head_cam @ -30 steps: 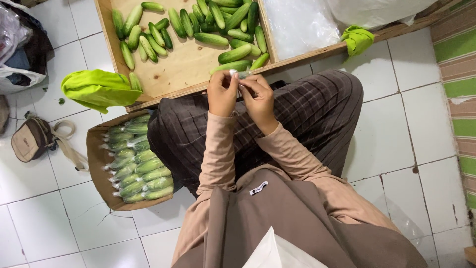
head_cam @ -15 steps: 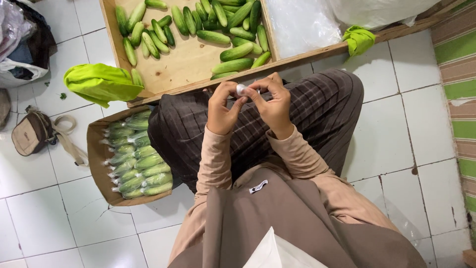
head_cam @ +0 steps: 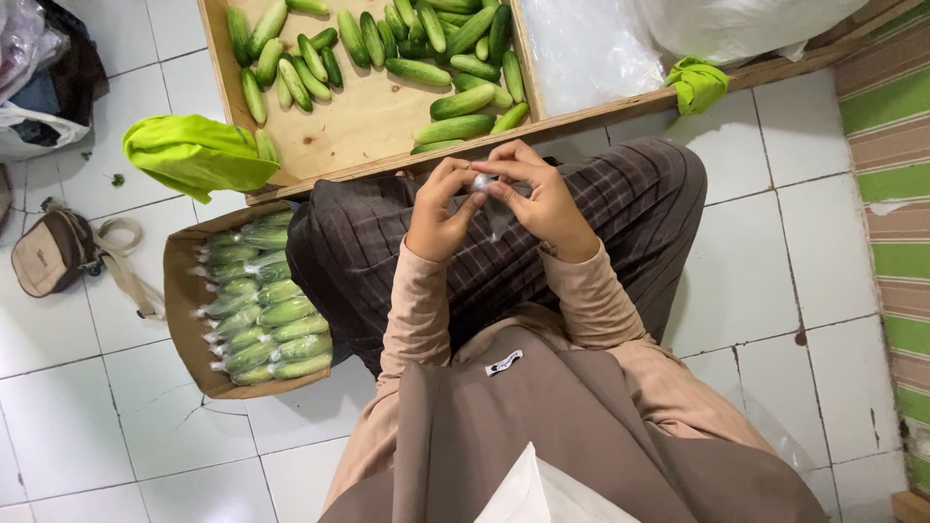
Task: The person wipes cucumbers with a green cloth, places them into plastic bags, and knots the bags closed before placing them into a cardboard box.
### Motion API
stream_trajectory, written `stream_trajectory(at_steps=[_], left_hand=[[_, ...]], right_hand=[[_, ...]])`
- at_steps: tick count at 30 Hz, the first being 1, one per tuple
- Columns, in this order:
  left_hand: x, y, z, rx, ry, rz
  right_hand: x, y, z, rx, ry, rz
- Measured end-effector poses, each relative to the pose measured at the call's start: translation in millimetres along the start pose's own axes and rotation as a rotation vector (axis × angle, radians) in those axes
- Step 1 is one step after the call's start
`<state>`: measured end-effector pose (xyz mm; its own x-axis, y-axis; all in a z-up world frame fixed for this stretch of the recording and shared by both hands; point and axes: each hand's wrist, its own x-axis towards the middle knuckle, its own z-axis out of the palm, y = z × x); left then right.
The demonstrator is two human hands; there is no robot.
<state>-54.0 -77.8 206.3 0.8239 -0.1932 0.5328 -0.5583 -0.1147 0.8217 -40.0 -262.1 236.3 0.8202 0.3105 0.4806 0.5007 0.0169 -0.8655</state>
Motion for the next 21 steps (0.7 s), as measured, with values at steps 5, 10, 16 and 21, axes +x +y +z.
stream_trajectory(at_steps=[5, 10, 16, 21], left_hand=[[-2, -1, -2, 0.01, -0.017, -0.008], [-3, 3, -1, -0.02, -0.029, -0.041], [-2, 14, 4, -0.094, 0.077, -0.024], [-3, 6, 10, -0.007, 0.273, 0.008]], right_hand=[[-1, 0, -4, -0.044, -0.053, 0.047], [-1, 5, -6, -0.063, -0.084, 0.066], [-2, 11, -6, 0.0, -0.134, 0.043], [0, 3, 4, -0.036, -0.058, -0.018]])
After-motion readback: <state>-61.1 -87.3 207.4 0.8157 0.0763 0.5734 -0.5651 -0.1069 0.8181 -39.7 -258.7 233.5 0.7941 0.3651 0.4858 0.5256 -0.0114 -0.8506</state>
